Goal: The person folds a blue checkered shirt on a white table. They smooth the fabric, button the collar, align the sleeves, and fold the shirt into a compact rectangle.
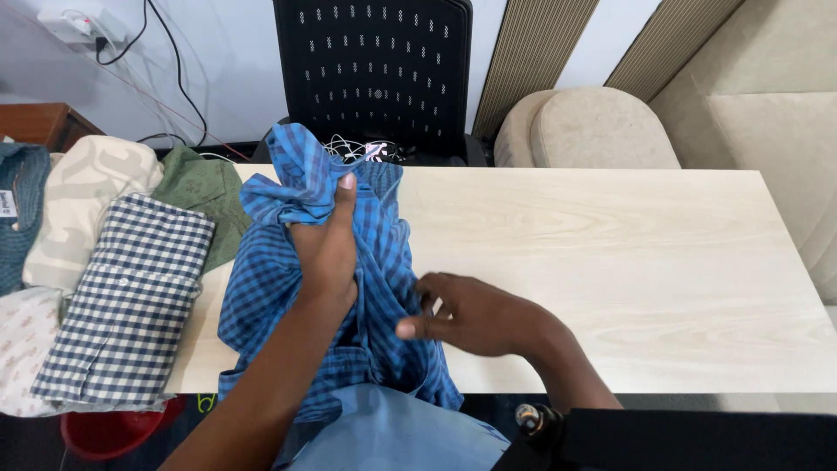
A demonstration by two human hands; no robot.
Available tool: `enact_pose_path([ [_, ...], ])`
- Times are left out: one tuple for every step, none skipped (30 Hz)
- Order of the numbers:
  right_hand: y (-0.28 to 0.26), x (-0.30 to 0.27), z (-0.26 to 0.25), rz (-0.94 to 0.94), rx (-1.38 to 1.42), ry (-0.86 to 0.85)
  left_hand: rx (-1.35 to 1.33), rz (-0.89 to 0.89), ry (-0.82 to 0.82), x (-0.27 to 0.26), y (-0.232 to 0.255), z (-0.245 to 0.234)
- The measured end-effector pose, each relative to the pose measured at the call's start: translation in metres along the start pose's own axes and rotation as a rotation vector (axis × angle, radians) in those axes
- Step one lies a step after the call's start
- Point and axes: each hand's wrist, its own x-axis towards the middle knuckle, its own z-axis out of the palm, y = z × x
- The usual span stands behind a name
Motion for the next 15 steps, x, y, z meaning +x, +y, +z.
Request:
enact_pose_path([
  [-0.01, -0.015, -0.008, -0.016, 0.043, 0.006, -0.023, 0.039, -0.011, 0.003, 0.001, -0.001],
  [-0.024, -0.031, -0.017, -0.032, 0.085, 0.012, 0.001, -0.002, 0.0, 0.006, 0.003, -0.001],
  [-0.039, -0.049, -0.024, -0.319, 0.354, -0.072, 0.027, -0.05, 0.024, 0.006, 0.005, -0.004],
  [-0.056, -0.066, -0.031, -0.602, 0.627, -0.164, 0.053, -0.097, 0.048, 0.006, 0.007, -0.008],
  [-0.072, -0.079, -0.036, -0.766, 0.762, -0.199, 0.039, -0.092, 0.043, 0.008, 0.008, -0.007],
  [-0.086, -0.091, -0.039, -0.931, 0.898, -0.235, 0.024, -0.086, 0.038, 0.01, 0.01, -0.007],
  [-0.096, -0.1, -0.035, -0.892, 1.111, -0.228, 0.013, -0.082, 0.027, 0.009, 0.011, -0.005],
  [-0.101, -0.105, -0.03, -0.873, 1.212, -0.231, 0.015, -0.098, 0.023, 0.008, 0.011, -0.004],
  [-0.102, -0.106, -0.022, -0.849, 1.262, -0.243, 0.018, -0.117, 0.019, 0.007, 0.01, -0.002],
  [-0.098, -0.103, -0.013, -0.851, 1.217, -0.283, 0.021, -0.136, 0.015, 0.005, 0.009, -0.001],
  [-0.092, -0.097, -0.005, -0.857, 1.166, -0.312, 0.018, -0.133, 0.009, 0.006, 0.01, 0.001],
  [-0.082, -0.089, 0.003, -0.861, 1.11, -0.333, 0.016, -0.13, 0.003, 0.007, 0.011, 0.001],
  [-0.071, -0.081, 0.008, -0.858, 1.072, -0.345, 0.013, -0.124, 0.008, 0.008, 0.011, 0.0],
  [-0.06, -0.072, 0.012, -0.861, 1.011, -0.366, 0.002, -0.13, 0.006, 0.01, 0.012, -0.004],
  [-0.048, -0.069, 0.008, -0.85, 0.96, -0.363, -0.02, -0.144, -0.003, 0.011, 0.01, -0.003],
])
